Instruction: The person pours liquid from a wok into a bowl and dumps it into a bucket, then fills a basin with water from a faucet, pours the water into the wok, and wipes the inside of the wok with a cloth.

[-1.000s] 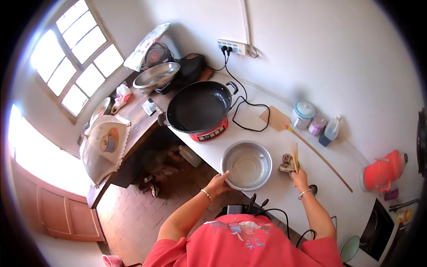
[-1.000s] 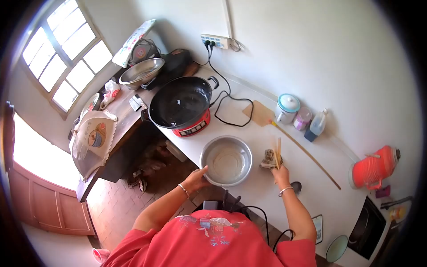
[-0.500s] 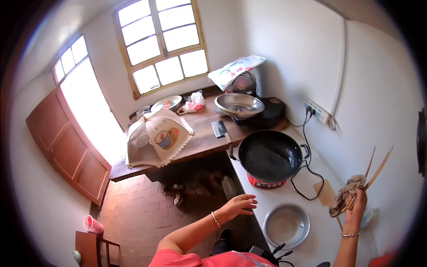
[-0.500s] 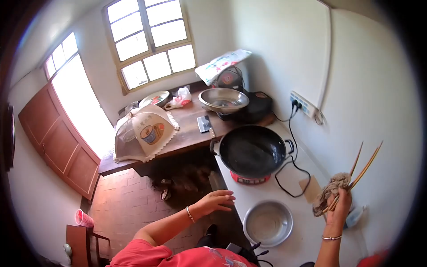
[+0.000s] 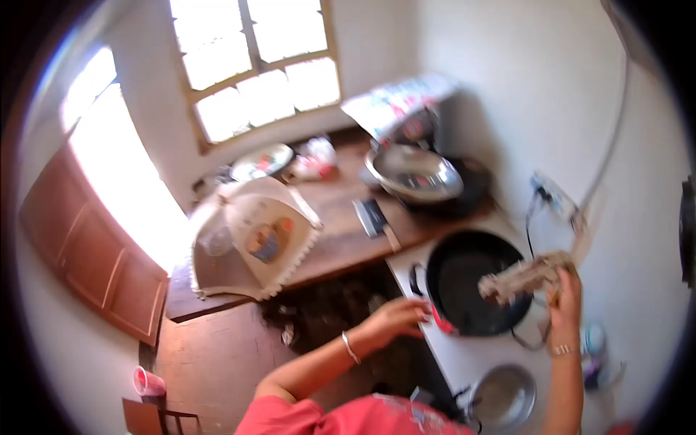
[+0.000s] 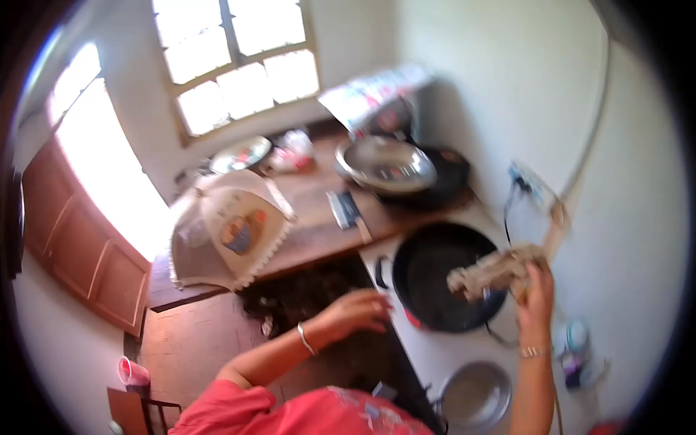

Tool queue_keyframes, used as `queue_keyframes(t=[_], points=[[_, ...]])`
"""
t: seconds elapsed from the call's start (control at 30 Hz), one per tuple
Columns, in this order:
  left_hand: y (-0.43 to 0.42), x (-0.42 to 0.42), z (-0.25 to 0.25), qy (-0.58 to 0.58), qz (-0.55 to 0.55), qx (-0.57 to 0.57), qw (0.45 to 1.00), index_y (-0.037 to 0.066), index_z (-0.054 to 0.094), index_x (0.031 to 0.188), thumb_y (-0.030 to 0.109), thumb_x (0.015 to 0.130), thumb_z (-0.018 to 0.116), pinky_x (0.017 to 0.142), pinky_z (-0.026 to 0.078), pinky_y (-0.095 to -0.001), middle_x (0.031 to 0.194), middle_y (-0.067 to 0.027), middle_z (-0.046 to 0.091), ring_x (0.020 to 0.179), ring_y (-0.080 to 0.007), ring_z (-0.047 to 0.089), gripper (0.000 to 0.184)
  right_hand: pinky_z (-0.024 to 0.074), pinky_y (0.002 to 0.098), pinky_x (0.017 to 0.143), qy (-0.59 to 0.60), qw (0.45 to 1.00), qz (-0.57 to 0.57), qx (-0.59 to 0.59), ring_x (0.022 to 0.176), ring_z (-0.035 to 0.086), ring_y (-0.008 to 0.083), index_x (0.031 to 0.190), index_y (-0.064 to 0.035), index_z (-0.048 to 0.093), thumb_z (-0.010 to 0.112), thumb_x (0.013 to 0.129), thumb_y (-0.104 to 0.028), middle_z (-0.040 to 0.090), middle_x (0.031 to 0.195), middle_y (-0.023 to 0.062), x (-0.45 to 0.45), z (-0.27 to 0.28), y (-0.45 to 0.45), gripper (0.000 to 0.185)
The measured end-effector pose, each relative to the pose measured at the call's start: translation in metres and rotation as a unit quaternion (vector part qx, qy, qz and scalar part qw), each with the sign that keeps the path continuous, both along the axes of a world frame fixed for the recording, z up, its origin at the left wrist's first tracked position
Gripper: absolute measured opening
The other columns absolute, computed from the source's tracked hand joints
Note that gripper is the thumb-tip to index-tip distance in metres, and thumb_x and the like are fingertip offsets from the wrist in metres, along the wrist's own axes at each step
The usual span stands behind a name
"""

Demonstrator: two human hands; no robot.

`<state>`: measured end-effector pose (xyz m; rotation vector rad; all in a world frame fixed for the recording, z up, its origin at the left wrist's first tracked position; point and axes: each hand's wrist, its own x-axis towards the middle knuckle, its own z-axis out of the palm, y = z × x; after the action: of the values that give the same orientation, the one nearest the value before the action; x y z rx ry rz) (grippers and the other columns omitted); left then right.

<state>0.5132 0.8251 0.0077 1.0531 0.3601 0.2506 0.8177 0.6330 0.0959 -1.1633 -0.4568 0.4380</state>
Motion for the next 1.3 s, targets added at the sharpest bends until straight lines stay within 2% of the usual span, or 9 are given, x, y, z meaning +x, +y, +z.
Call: queue_keyframes(t=[0.23,0.3,0.53,0.67,0.73,0.97,1.1,1.17,1.3], points=[[0.050,-0.002,0.001,0.037,0.019,0.014,0.999,0.000,0.047,0.121,0.015,0.090,0.053,0.082,0.051,-0.0372,0.110,-0.0128,0.057,0.102,-0.0236,0.057,0.035,0.0402,0.0214,0.056,0.003,0.967,0.115,-0.227,0.066,0.047,0.0073,0.124,0.0032,0.043,0.056,0.089,-0.018,0.050,0.078,-0.0008,-0.017,-0.104,0.044,0.043],[0.055,0.006,0.001,0.033,0.010,0.009,0.999,-0.001,0.047,0.121,0.014,0.090,0.052,0.082,0.051,-0.0366,0.110,-0.0128,0.057,0.102,-0.0230,0.057,0.034,0.0393,0.0204,0.053,-0.007,0.964,0.085,-0.252,0.062,0.047,0.0075,0.118,-0.0003,0.047,0.055,0.089,-0.021,0.048,0.075,-0.0004,-0.018,-0.119,0.046,0.036],[0.053,0.081,0.001,0.028,-0.100,0.189,0.976,-0.001,0.046,0.122,0.016,0.090,0.053,0.084,0.048,-0.0302,0.110,-0.0103,0.057,0.102,-0.0191,0.056,0.037,0.0356,0.0213,0.040,0.064,0.973,0.056,-0.213,0.049,0.042,0.0067,0.116,-0.0078,0.047,0.045,0.095,-0.021,0.043,0.067,-0.0007,-0.054,-0.072,0.013,0.025],[0.040,0.149,-0.040,0.000,-0.185,0.457,0.870,0.002,0.048,0.122,0.007,0.083,0.056,0.089,0.045,-0.0339,0.120,-0.0149,0.052,0.106,-0.0242,0.055,0.040,0.0332,0.0191,0.039,0.068,0.973,0.079,-0.208,0.045,0.037,0.0044,0.119,-0.0107,0.045,0.045,0.096,-0.027,0.042,0.066,-0.0012,-0.055,-0.072,-0.023,0.029],[0.031,0.175,-0.048,0.027,-0.202,0.613,0.763,0.007,0.051,0.121,-0.001,0.076,0.055,0.094,0.042,-0.0379,0.129,-0.0182,0.044,0.110,-0.0328,0.051,0.047,0.0314,0.0188,0.038,0.064,0.974,0.068,-0.207,0.045,0.036,0.0042,0.117,-0.0055,0.046,0.044,0.096,-0.024,0.043,0.066,-0.0006,-0.060,-0.067,-0.039,0.028],[0.018,0.239,-0.102,0.017,-0.317,0.763,0.563,0.020,0.052,0.123,0.004,0.073,0.057,0.099,0.038,-0.0389,0.136,-0.0105,0.038,0.117,-0.0371,0.043,0.052,0.0313,0.0174,0.038,0.098,0.973,0.028,-0.206,0.044,0.036,0.0037,0.115,-0.0075,0.047,0.043,0.096,-0.027,0.043,0.065,-0.0010,-0.064,-0.073,-0.113,0.027],[0.044,0.273,-0.139,0.091,-0.160,0.764,0.618,0.017,0.062,0.110,0.030,0.079,0.059,0.091,0.043,-0.0411,0.123,-0.0133,0.052,0.113,-0.0361,0.047,0.034,0.0315,0.0175,0.037,0.107,0.973,0.004,-0.206,0.044,0.036,0.0038,0.114,-0.0068,0.048,0.044,0.096,-0.027,0.043,0.065,-0.0008,-0.065,-0.078,-0.148,0.027],[0.032,0.260,-0.100,0.223,-0.087,0.742,0.626,0.013,0.066,0.101,0.038,0.082,0.055,0.086,0.045,-0.0417,0.116,-0.0150,0.056,0.107,-0.0342,0.052,0.034,0.0317,0.0178,0.037,0.112,0.970,-0.020,-0.216,0.044,0.036,0.0039,0.113,-0.0061,0.048,0.044,0.095,-0.028,0.043,0.065,-0.0006,-0.066,-0.080,-0.161,0.028],[0.057,0.260,-0.099,0.283,-0.203,0.644,0.681,-0.002,0.063,0.098,0.043,0.087,0.049,0.081,0.045,-0.0412,0.094,-0.0251,0.062,0.092,-0.0365,0.060,0.049,0.0321,0.0179,0.037,0.113,0.970,-0.023,-0.215,0.044,0.037,0.0038,0.112,-0.0056,0.048,0.045,0.095,-0.028,0.043,0.065,-0.0006,-0.066,-0.086,-0.177,0.028]])
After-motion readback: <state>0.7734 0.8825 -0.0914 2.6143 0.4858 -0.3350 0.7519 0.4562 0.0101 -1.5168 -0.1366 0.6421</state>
